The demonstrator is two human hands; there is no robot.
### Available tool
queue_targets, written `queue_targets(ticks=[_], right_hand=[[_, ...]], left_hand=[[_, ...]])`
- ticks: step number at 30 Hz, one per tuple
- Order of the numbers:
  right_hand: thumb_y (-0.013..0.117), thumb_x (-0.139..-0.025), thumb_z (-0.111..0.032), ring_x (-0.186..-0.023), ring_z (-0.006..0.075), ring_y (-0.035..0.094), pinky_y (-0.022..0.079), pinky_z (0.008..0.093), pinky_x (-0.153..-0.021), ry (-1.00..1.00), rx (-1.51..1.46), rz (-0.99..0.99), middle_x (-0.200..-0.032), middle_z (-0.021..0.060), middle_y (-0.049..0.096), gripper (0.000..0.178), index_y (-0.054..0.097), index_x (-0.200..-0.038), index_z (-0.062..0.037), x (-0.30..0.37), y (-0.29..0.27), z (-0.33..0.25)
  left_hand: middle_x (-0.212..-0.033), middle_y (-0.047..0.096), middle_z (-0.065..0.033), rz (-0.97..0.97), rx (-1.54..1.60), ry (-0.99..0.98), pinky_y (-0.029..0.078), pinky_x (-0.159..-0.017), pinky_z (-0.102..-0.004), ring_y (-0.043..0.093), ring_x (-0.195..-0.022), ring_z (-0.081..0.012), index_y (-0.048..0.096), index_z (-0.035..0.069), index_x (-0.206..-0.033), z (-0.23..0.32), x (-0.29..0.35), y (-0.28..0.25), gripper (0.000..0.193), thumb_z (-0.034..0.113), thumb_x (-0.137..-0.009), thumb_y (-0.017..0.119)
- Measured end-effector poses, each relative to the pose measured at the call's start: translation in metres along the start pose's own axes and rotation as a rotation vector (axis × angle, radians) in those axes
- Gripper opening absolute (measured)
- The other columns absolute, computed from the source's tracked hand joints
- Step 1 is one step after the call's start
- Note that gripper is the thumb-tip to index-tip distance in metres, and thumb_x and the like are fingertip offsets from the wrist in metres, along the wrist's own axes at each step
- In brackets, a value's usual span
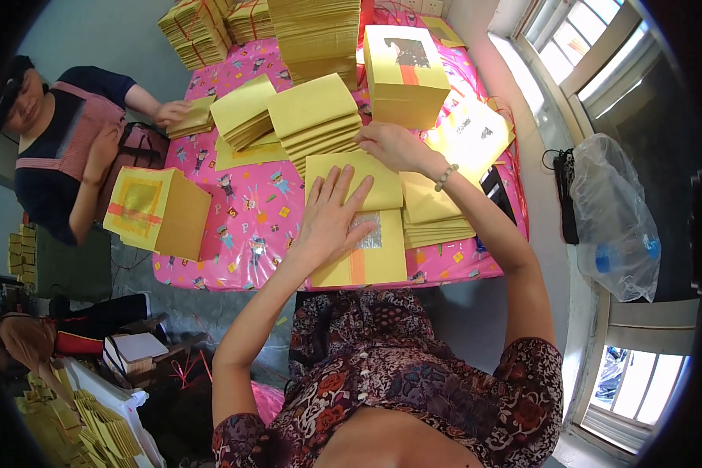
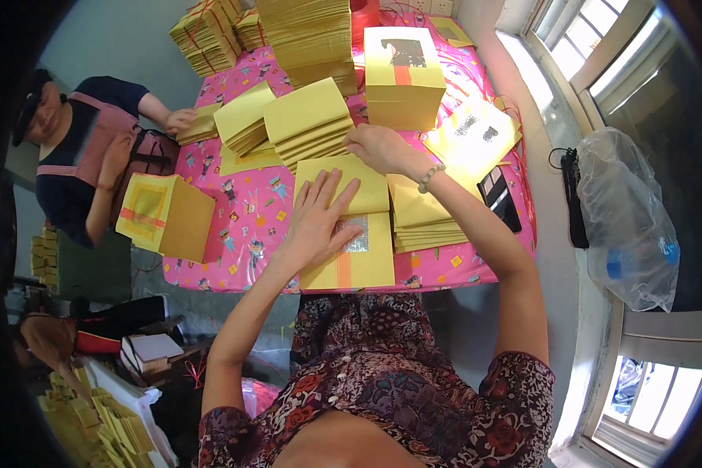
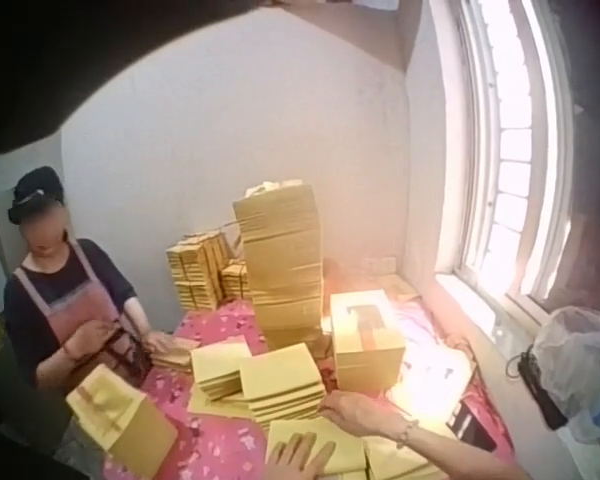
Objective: Tying ribbons around stacks of yellow paper for packaging.
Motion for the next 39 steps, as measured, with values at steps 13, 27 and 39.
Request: queue_targets(ticks=[13, 27, 39], right_hand=[[0.059, -0.096, -0.018, -0.101, 0.0326, 0.067, 0.052, 0.0425, -0.089, 0.016, -0.026, -0.076, -0.107, 0.0144, 0.071, 0.023, 0.071, -0.110, -0.0043, -0.020, 0.021, -0.006], [0.061, -0.092, -0.021, -0.097, 0.0320, 0.069, 0.053, 0.0423, -0.088, 0.071, -0.055, -0.102, -0.101, 0.0147, 0.073, 0.023, 0.073, -0.105, -0.0063, -0.024, 0.024, -0.009], [0.063, -0.090, -0.020, -0.092, 0.0318, 0.069, 0.054, 0.0424, -0.084, 0.039, -0.052, -0.065, -0.097, 0.0141, 0.073, 0.021, 0.074, -0.101, -0.0069, -0.024, 0.024, -0.008]], left_hand=[[-0.154, 0.035, -0.0241, -0.036, -0.030, -0.019, 0.024, -0.117, -0.0572, 0.029, -0.143, -0.0446, 0.036, 0.016, -0.154, -0.006, -0.006, 0.005, 0.074, 0.051, -0.093, 0.059], [-0.152, 0.036, -0.0280, -0.018, 0.002, -0.008, 0.024, -0.116, -0.0591, 0.030, -0.142, -0.0467, 0.041, 0.012, -0.150, -0.006, -0.005, 0.003, 0.072, 0.050, -0.092, 0.059], [-0.153, 0.032, -0.0297, -0.066, -0.010, -0.031, 0.021, -0.117, -0.0606, 0.025, -0.145, -0.0471, 0.037, 0.012, -0.153, -0.007, -0.005, 0.007, 0.076, 0.053, -0.092, 0.059]])
Point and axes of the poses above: each hand's wrist, its own x-axis away from the middle knuckle, its own y-axis out of the palm, z = x × y, the point moved 5 cm from there along -x, towards the middle knuckle
